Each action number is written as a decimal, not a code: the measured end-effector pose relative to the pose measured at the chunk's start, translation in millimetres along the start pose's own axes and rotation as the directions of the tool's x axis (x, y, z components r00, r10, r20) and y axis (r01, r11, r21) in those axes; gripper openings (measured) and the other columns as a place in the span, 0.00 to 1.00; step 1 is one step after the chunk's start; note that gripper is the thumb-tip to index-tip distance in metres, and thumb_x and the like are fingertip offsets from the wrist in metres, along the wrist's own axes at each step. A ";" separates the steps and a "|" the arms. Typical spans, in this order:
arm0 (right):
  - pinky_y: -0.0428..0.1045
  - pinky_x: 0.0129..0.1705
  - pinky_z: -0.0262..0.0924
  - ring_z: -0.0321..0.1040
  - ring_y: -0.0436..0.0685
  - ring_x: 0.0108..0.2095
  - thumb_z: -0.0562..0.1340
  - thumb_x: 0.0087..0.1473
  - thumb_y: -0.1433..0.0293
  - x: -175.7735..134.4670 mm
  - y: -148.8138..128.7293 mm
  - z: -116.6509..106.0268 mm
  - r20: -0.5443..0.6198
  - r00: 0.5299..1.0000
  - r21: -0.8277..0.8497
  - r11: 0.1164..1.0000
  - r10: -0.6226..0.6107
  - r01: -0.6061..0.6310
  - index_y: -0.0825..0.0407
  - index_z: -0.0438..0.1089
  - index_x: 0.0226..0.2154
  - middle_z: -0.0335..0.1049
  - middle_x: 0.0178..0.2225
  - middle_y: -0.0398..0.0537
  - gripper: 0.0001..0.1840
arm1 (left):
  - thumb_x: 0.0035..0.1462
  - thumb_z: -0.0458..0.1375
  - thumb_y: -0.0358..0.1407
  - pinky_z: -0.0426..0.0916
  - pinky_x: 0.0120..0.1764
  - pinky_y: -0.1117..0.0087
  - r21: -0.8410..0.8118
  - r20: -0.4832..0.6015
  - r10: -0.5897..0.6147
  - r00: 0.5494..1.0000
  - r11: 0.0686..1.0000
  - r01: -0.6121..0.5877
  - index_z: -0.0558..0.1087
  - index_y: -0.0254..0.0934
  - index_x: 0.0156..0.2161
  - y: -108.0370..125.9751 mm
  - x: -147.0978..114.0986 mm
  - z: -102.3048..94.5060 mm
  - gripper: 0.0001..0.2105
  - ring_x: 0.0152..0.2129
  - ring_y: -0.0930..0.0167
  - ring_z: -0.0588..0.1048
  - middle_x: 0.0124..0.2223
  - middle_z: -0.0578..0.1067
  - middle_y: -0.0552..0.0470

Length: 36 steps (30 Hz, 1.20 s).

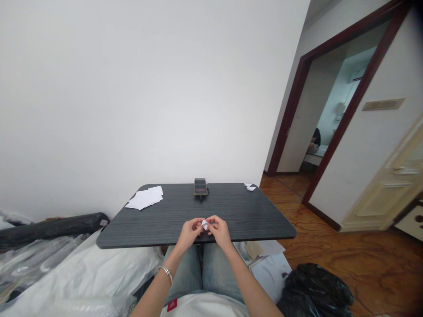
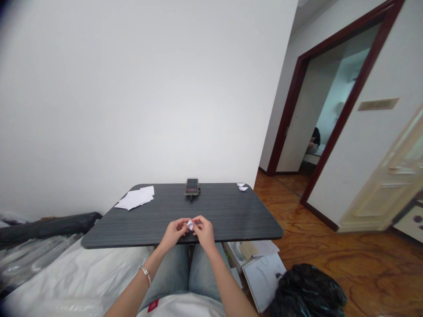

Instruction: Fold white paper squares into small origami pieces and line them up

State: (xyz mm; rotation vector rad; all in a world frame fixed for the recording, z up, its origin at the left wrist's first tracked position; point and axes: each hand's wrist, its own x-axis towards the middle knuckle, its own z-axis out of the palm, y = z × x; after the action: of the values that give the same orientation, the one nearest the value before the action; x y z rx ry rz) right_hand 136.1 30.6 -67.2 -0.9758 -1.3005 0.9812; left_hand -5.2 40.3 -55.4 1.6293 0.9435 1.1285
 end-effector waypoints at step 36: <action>0.46 0.26 0.66 0.69 0.51 0.24 0.62 0.43 0.64 -3.1 -3.5 -5.8 0.078 0.997 0.104 0.994 0.016 -0.024 0.53 0.66 0.29 0.69 0.23 0.43 0.11 | 0.42 0.61 0.41 0.62 0.24 0.75 -0.142 -0.003 -0.070 0.998 0.987 0.069 0.72 0.31 0.27 8.3 -0.3 -4.1 0.12 0.18 0.75 0.68 0.22 0.73 0.52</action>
State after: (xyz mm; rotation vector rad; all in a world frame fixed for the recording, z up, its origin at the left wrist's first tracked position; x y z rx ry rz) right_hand 141.9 26.5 -65.0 -0.8798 -1.2918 1.1006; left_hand -8.4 38.7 -47.0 1.4675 0.8976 1.1289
